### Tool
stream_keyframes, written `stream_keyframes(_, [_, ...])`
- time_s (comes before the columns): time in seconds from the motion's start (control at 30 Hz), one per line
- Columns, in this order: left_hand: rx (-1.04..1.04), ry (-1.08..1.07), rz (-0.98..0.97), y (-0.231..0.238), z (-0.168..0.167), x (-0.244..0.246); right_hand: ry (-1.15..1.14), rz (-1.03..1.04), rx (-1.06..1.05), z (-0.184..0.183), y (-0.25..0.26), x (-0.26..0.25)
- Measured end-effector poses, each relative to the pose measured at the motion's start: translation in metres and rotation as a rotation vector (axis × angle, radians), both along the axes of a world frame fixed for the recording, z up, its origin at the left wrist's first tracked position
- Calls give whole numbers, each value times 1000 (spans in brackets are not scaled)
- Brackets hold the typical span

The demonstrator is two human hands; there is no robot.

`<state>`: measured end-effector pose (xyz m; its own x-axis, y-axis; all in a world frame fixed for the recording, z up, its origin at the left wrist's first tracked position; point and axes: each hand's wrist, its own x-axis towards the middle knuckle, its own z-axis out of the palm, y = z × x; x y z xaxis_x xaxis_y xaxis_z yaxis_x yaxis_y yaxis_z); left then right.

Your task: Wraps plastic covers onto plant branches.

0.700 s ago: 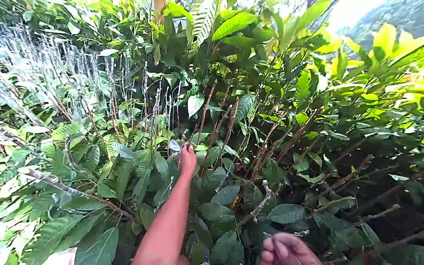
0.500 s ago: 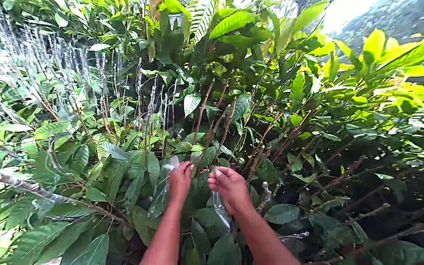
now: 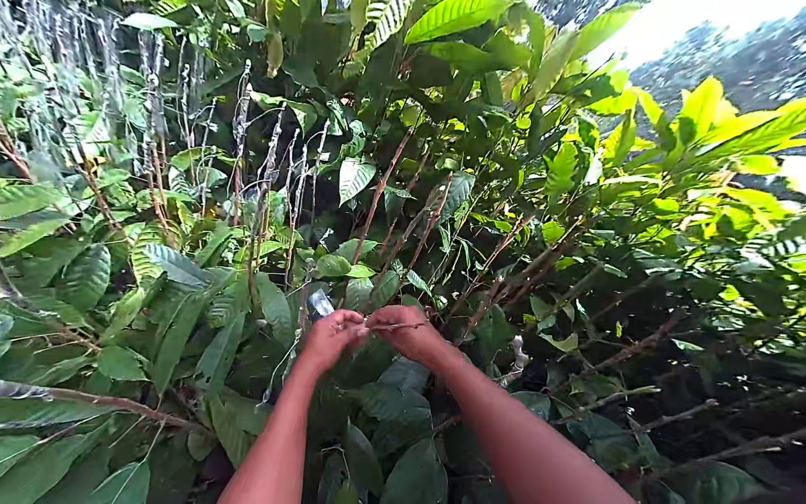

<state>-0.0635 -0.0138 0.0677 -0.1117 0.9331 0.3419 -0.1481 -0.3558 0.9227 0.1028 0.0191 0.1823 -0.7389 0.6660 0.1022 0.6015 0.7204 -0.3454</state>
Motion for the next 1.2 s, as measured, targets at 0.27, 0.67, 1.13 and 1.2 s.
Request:
stream_keyframes(0.27, [164, 418, 362, -7, 7, 0, -250, -205, -71, 1, -63, -22])
stream_keyframes(0.67, [-33, 462, 130, -30, 5, -15, -622, -240, 257, 63, -28, -15])
stream_keyframes(1.13, [201, 582, 213, -36, -9, -5, -372, -183, 20, 73, -50, -1])
stream_keyframes(1.2, [170, 462, 281, -35, -4, -7, -540, -195, 184, 44, -82, -7])
